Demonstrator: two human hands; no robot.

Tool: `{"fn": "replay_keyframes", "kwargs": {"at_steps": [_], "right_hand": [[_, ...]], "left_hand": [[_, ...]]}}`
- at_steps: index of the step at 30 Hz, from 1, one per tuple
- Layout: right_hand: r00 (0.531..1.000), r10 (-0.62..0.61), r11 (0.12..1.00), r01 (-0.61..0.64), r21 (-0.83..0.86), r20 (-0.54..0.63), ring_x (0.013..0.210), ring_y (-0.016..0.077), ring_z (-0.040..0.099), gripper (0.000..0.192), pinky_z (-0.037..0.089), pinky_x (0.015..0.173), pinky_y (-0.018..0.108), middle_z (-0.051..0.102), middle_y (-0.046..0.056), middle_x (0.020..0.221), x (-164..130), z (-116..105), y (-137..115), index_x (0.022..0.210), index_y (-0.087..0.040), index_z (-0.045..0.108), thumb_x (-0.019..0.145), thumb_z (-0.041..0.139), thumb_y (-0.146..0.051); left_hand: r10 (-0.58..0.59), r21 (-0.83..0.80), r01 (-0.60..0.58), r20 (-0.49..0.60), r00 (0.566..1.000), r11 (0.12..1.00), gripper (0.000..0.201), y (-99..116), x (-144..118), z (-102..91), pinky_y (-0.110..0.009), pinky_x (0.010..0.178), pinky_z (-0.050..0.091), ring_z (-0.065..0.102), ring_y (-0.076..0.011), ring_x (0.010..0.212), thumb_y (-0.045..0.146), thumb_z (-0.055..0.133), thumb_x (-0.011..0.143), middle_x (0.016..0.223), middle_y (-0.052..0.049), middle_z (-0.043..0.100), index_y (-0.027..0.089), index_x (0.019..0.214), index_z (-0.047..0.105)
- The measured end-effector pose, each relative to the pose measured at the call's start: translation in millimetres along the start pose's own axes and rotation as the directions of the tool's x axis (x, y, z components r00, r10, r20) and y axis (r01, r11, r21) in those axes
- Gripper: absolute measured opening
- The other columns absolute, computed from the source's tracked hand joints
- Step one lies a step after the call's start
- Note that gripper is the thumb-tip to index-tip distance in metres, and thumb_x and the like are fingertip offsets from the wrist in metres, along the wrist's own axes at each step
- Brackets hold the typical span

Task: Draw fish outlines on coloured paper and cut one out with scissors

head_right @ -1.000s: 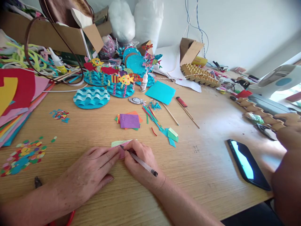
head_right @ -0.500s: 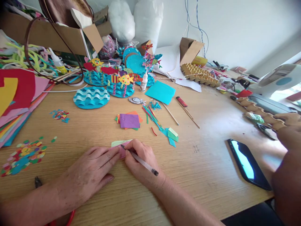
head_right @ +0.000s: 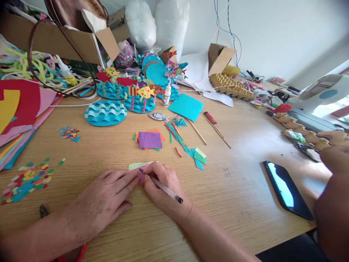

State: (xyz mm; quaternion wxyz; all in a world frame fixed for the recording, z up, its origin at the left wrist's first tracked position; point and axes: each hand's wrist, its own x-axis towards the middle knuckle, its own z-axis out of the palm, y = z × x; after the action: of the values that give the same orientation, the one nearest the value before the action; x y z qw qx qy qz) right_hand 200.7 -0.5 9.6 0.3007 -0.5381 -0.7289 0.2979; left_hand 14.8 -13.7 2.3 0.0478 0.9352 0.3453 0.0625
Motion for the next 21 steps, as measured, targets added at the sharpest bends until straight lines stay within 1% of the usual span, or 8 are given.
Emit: {"fn": "replay_keyframes", "kwargs": {"at_steps": [5, 10, 12, 17, 21], "right_hand": [[1.0, 0.006, 1.0, -0.007, -0.016, -0.02, 0.06, 0.0139, 0.058, 0.011, 0.04, 0.052, 0.022, 0.061, -0.002, 0.062, 0.0, -0.1, 0.0, 0.074, -0.022, 0.052, 0.074, 0.046, -0.014], [1.0, 0.012, 1.0, -0.012, -0.015, 0.009, 0.057, 0.0134, 0.057, 0.012, 0.04, 0.051, 0.022, 0.063, -0.002, 0.064, -0.5, 0.3, 0.1, 0.075, -0.022, 0.053, 0.074, 0.046, -0.013], [1.0, 0.02, 1.0, -0.02, 0.002, 0.008, 0.056, 0.0131, 0.056, 0.011, 0.04, 0.051, 0.021, 0.063, -0.002, 0.064, -0.6, 0.7, 0.6, 0.075, -0.022, 0.053, 0.075, 0.046, -0.014], [0.999, 0.028, 0.999, -0.027, 0.026, -0.042, 0.056, 0.0119, 0.056, 0.01, 0.039, 0.05, 0.02, 0.06, -0.003, 0.062, -0.6, 0.7, 2.8, 0.073, -0.022, 0.052, 0.074, 0.046, -0.014], [0.999, 0.029, 0.999, -0.028, 0.022, -0.03, 0.055, 0.0117, 0.056, 0.011, 0.038, 0.05, 0.02, 0.06, -0.003, 0.061, -0.6, -0.3, 4.3, 0.075, -0.022, 0.053, 0.075, 0.046, -0.014]], "left_hand": [[-0.002, 0.006, 0.002, 0.006, 1.0, 1.0, 0.043, 1.0, 0.6, 0.0, -0.042, 0.089, 0.041, 0.049, -0.0273, 0.109, 0.028, 0.051, 0.09, 0.129, -0.01, 0.055, 0.009, 0.128, 0.048], [-0.001, 0.013, 0.001, 0.002, 1.0, 1.0, 0.044, 1.1, 0.9, -0.3, -0.042, 0.089, 0.041, 0.049, -0.027, 0.109, 0.028, 0.051, 0.089, 0.128, -0.01, 0.056, 0.008, 0.128, 0.048], [0.001, 0.015, -0.002, 0.01, 1.0, 1.0, 0.045, 0.9, 0.3, 0.0, -0.042, 0.089, 0.041, 0.049, -0.0271, 0.11, 0.028, 0.051, 0.089, 0.129, -0.01, 0.055, 0.008, 0.129, 0.047], [0.004, 0.039, -0.006, 0.043, 0.999, 0.999, 0.045, 0.6, -1.1, -0.1, -0.042, 0.09, 0.04, 0.048, -0.0278, 0.111, 0.03, 0.048, 0.091, 0.133, -0.01, 0.051, 0.01, 0.132, 0.044], [0.01, 0.046, -0.013, 0.061, 0.998, 0.999, 0.041, 1.2, 0.9, -3.2, -0.042, 0.088, 0.041, 0.048, -0.0277, 0.11, 0.031, 0.047, 0.091, 0.133, -0.01, 0.051, 0.011, 0.128, 0.048]]}}
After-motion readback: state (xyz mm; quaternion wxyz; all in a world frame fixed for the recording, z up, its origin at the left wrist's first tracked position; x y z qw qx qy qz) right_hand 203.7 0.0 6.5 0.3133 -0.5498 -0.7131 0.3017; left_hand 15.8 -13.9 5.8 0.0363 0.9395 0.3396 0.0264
